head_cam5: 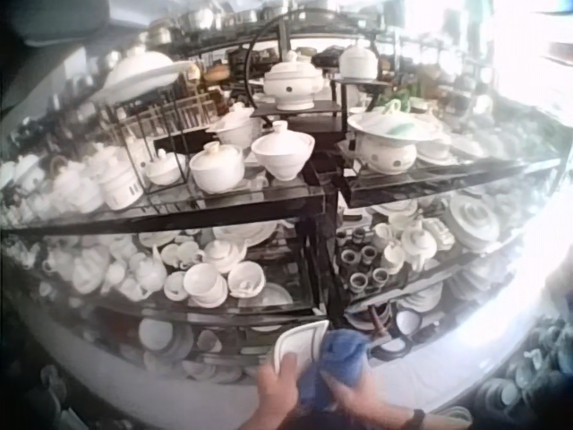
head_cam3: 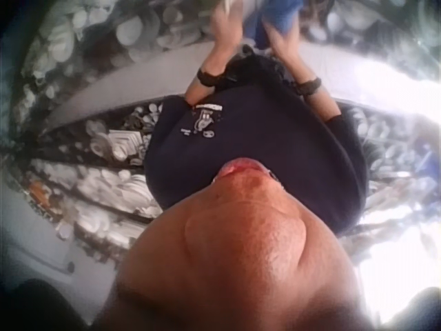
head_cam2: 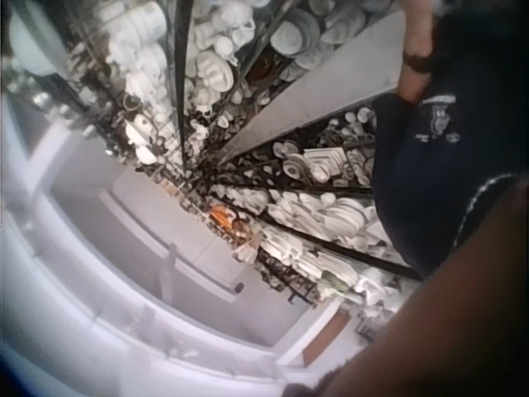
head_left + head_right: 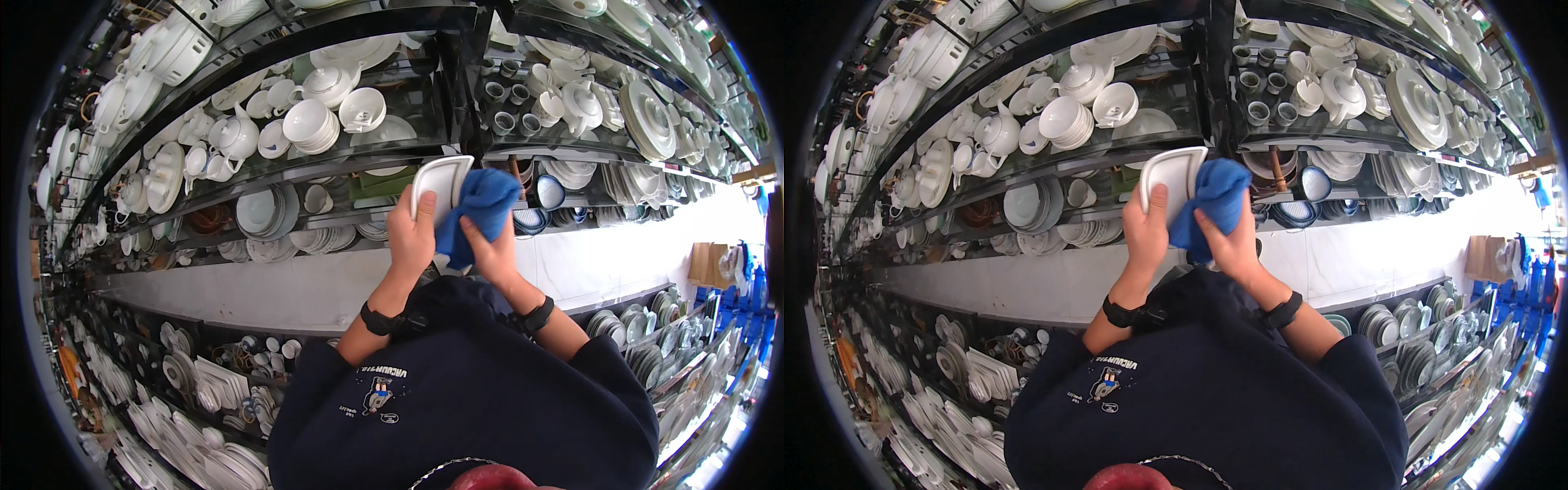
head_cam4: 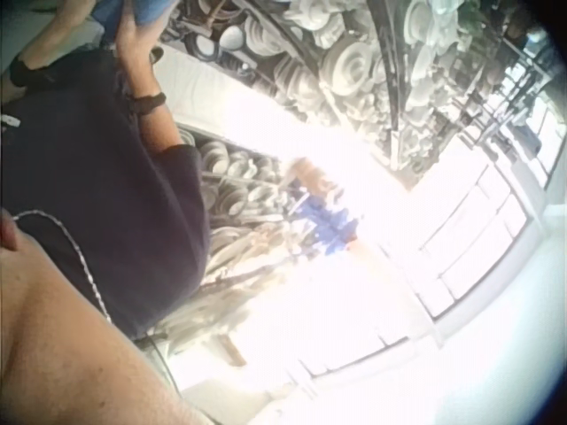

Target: The person wipes various ceramic dishes, including plates, bowls, cups, and saucers, using a blue cloth. They pick up each item from a glass shelf, wipe it, and place it back on the shelf.

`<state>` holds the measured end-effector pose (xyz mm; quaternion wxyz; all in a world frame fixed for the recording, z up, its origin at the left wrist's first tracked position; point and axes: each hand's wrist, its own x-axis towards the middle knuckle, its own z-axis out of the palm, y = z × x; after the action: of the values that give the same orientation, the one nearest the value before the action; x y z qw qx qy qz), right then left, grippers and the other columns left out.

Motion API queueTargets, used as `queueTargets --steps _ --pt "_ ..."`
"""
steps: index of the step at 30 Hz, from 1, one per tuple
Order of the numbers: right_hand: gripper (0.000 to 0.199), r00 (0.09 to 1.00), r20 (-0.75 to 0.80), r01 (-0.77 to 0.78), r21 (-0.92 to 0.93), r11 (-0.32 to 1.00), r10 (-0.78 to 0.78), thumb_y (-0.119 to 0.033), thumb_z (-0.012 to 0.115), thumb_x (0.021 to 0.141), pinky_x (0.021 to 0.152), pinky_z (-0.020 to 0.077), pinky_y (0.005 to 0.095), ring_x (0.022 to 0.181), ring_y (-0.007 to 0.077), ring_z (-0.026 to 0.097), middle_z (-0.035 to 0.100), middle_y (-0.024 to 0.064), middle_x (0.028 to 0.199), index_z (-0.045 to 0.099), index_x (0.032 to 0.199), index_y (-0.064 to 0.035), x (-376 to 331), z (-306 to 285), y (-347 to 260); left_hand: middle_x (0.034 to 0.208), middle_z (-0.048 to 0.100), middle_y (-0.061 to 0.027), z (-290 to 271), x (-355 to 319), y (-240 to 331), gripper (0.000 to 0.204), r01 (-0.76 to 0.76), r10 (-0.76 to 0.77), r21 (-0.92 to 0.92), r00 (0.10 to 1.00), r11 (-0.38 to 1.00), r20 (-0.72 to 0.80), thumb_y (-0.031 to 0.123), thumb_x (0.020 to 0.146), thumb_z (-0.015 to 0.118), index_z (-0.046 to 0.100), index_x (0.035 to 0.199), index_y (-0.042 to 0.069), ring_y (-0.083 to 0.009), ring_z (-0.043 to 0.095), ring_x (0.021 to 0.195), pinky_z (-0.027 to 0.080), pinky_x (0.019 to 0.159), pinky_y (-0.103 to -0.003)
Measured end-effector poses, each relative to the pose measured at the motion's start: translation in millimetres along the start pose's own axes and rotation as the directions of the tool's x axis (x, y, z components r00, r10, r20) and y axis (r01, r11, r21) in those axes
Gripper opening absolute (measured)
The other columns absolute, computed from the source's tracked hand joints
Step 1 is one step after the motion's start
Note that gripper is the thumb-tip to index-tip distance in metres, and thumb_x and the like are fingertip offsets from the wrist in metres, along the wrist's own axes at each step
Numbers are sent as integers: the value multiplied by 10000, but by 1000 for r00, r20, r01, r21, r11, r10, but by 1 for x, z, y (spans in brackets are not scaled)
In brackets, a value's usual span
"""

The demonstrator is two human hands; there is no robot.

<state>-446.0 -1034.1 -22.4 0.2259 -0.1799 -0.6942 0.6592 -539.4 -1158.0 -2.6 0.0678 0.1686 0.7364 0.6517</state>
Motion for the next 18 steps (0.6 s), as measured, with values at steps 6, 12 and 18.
queueTargets --steps 6,12,18 --pt "672 956 113 -275 37 961 270 -148 822 879 1037 495 368 1169 206 632 661 118 1265 475 1438 -14 7 -16 9 1022 710 -47 -1 14 -31 451 228 -236 -330 972 916 16 368 1082 589 668 1226 -53 -100 608 870 505 787 -281" --pt "592 945 70 -316 -68 946 320 -101 811 848 999 517 360 1099 204 662 697 125 1190 547 1363 20 30 -14 12 975 707 -33 14 32 -40 392 361 -360 -467 928 807 96 322 1070 606 684 1157 -52 -87 599 845 491 760 -272" --pt "542 951 -114 -301 -119 946 288 -90 809 826 939 537 364 1038 213 683 712 140 1126 575 1301 25 53 -13 33 907 705 -75 29 43 -70 328 277 -274 -117 961 954 43 266 1045 605 669 1155 -36 -111 614 797 512 728 -305"
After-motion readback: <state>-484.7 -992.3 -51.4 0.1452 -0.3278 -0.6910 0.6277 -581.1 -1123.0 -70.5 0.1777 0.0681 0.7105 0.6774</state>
